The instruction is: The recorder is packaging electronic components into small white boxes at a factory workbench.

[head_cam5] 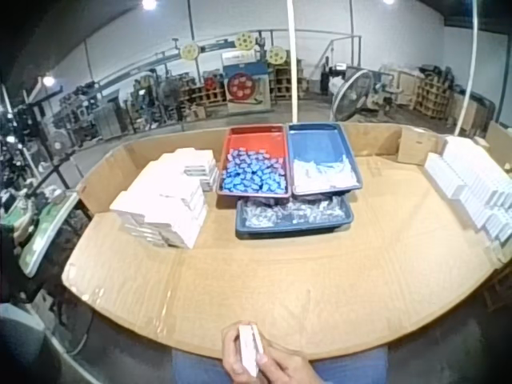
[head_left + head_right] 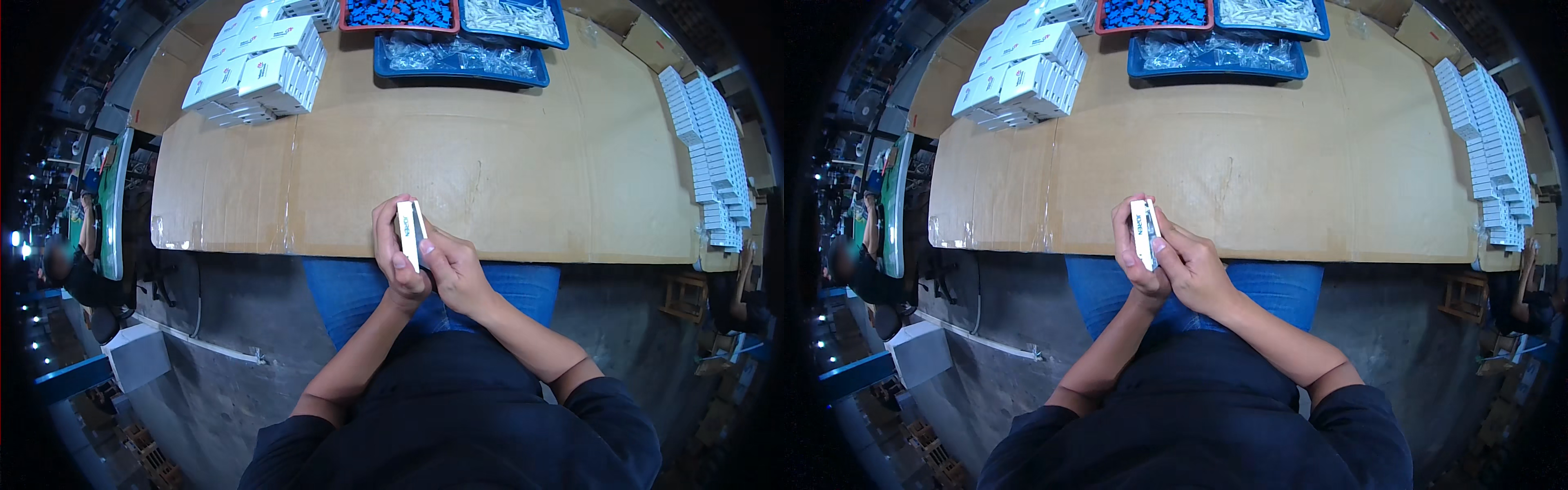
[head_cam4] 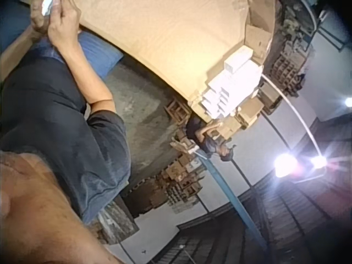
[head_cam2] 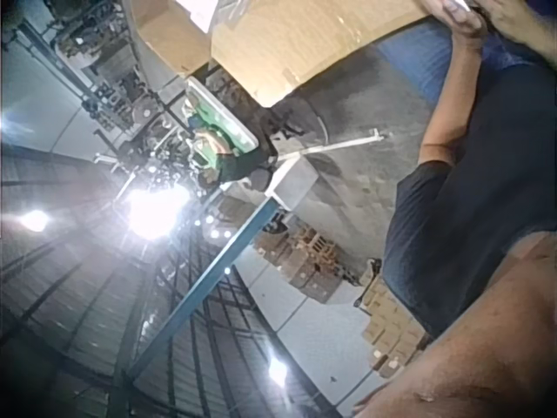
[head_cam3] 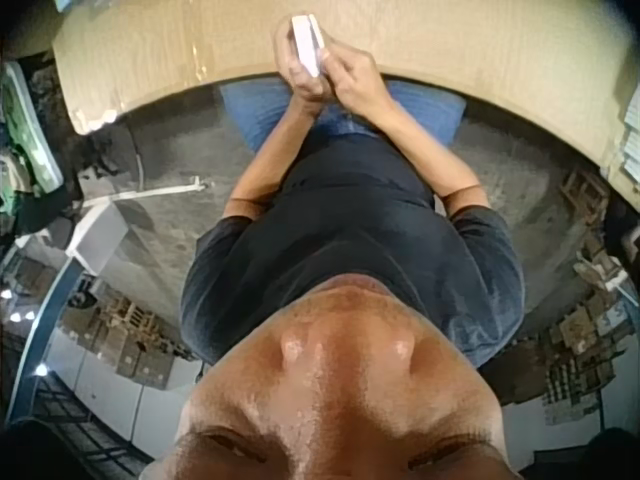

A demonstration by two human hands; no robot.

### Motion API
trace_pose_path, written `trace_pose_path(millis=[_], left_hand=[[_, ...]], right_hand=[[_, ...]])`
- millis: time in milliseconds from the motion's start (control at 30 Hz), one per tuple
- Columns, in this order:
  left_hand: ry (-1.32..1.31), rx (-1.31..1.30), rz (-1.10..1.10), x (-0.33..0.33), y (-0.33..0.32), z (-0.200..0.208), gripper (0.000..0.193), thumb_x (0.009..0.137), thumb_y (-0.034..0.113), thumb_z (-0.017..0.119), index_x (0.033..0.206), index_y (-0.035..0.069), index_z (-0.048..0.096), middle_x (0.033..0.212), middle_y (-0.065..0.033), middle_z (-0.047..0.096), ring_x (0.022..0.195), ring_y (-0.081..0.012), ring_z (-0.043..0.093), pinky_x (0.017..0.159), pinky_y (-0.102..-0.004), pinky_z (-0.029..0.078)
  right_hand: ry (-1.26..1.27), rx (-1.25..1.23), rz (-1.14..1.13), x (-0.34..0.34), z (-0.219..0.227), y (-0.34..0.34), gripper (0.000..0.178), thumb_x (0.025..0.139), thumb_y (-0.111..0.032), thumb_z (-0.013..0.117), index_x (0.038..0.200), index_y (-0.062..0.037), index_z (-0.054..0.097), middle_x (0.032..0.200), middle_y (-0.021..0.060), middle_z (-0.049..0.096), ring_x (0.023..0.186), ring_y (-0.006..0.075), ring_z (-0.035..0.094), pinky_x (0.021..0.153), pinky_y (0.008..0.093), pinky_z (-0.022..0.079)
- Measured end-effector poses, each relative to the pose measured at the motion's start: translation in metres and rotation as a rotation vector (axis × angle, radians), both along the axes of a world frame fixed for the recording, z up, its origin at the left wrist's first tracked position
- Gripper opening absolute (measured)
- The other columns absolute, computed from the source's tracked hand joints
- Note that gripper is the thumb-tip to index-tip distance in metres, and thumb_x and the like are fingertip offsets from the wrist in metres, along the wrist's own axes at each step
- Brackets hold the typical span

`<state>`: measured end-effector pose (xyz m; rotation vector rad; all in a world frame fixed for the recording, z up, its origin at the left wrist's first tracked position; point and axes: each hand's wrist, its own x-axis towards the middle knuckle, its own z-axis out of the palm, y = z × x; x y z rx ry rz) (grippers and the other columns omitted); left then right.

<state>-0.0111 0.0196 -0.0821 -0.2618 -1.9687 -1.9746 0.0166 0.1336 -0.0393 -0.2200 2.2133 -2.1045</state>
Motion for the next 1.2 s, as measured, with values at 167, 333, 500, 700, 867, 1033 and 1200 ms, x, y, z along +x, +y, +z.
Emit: trace_pose_path(millis=[167,333,500,700,867,1033,1200], left_hand=[[0.086,-0.185,-0.017,-0.014,-0.004,0.01,0.116,0.093,0.086,0.03,0.155,-0.012,0.032,0.137,-0.0244,0.05,0.124,-0.0344,0.054,0.108,-0.0443,0.042],[-0.26,0.232,-0.31,-0.006,-0.012,-0.008,0.113,0.095,0.086,0.035,0.166,0.0,0.015,0.152,-0.0156,0.044,0.139,-0.0278,0.048,0.117,-0.0442,0.039],[-0.597,0.492,-0.42,-0.005,-0.01,0.009,0.084,0.108,0.069,0.019,0.162,0.007,0.03,0.148,-0.0145,0.054,0.138,-0.0246,0.054,0.114,-0.0412,0.046],[-0.847,0.638,-0.524,0.006,0.007,0.043,0.077,0.108,0.068,0.02,0.152,0.008,0.042,0.141,-0.0133,0.059,0.129,-0.0248,0.061,0.107,-0.0398,0.052],[-0.896,0.641,-0.496,0.011,0.013,0.052,0.075,0.109,0.067,0.023,0.149,0.008,0.044,0.135,-0.0124,0.06,0.125,-0.0222,0.063,0.102,-0.037,0.055],[-0.881,0.63,-0.551,0.01,0.015,0.042,0.072,0.11,0.065,0.025,0.153,0.008,0.041,0.139,-0.0124,0.059,0.127,-0.0229,0.061,0.105,-0.039,0.054],[-0.914,0.639,-0.594,0.009,0.014,0.044,0.071,0.11,0.064,0.025,0.15,0.008,0.043,0.135,-0.0121,0.061,0.125,-0.0226,0.063,0.104,-0.0389,0.054]], right_hand=[[-0.131,-0.066,-0.017,-0.013,-0.004,0.007,0.049,0.111,-0.023,0.053,0.153,0.0017,0.05,0.114,0.0159,0.066,0.1,0.0202,0.064,0.088,0.0315,0.053],[-0.112,0.086,0.051,-0.018,-0.005,0.027,0.053,0.106,-0.029,0.062,0.152,-0.0023,0.053,0.122,0.0144,0.062,0.103,0.0201,0.065,0.089,0.0302,0.053],[0.448,0.393,0.01,-0.024,-0.008,0.042,0.088,0.08,-0.042,0.083,0.154,-0.0079,0.05,0.155,0.0222,0.048,0.147,0.042,0.044,0.119,0.0546,0.038],[0.695,0.529,0.074,-0.034,-0.007,0.055,0.089,0.077,-0.048,0.08,0.15,-0.005,0.055,0.151,0.0222,0.054,0.141,0.0413,0.052,0.118,0.0651,0.034],[0.715,0.386,0.079,-0.036,-0.02,0.055,0.09,0.082,-0.054,0.077,0.146,0.0048,0.054,0.146,0.0265,0.058,0.135,0.0431,0.058,0.117,0.0598,0.038],[0.767,0.213,-0.009,-0.035,-0.029,0.053,0.087,0.082,-0.049,0.082,0.144,0.006,0.056,0.144,0.0294,0.059,0.133,0.045,0.06,0.114,0.0537,0.045],[0.772,0.184,-0.003,-0.034,-0.031,0.055,0.078,0.086,-0.048,0.081,0.137,0.0076,0.062,0.144,0.0312,0.058,0.133,0.0469,0.059,0.112,0.0521,0.047]])
